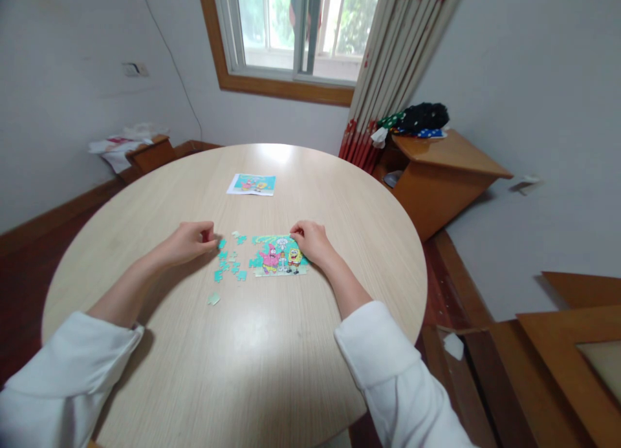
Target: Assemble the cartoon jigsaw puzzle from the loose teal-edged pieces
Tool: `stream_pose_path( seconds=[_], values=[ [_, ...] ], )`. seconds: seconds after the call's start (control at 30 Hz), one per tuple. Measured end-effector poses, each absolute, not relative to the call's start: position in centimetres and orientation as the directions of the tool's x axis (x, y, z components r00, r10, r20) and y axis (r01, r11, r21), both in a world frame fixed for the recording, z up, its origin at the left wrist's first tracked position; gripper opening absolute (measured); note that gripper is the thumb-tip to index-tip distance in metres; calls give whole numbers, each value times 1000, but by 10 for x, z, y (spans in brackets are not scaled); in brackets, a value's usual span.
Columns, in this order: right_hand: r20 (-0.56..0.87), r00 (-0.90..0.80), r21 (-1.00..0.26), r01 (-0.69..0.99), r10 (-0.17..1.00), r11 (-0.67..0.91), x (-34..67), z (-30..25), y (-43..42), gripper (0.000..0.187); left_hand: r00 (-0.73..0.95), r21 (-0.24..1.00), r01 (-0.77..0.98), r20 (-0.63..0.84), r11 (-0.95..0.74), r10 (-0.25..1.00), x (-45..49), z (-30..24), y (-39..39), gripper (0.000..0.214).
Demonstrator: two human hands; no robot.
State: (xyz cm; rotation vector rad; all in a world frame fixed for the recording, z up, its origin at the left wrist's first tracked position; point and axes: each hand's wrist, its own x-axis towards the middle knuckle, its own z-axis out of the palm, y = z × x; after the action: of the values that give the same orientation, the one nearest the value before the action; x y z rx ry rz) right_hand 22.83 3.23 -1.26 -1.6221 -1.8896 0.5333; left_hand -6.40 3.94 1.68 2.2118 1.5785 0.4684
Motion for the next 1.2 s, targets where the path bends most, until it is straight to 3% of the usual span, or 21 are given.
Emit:
stream_pose_path(
  seconds=[0.3, 0.57, 0.97, 1.2],
  values=[
    [154, -92, -499, 852, 984, 158, 224, -6, 30, 10, 313, 486, 824, 39, -292, 949, -62, 20, 36, 17],
    [160, -84, -484, 862, 984, 152, 222, -6, 30, 5, 287, 469, 838, 54, -278, 956, -64, 16, 39, 19],
    [234, -106, -487, 848, 967, 210, 226, -13, 32, 5, -153, 484, 874, 183, 46, 971, -85, 17, 54, 24],
    [253, -104, -483, 848, 962, 219, 225, -11, 30, 7, -122, 477, 877, 111, 55, 986, -99, 11, 59, 23]
  ],
)
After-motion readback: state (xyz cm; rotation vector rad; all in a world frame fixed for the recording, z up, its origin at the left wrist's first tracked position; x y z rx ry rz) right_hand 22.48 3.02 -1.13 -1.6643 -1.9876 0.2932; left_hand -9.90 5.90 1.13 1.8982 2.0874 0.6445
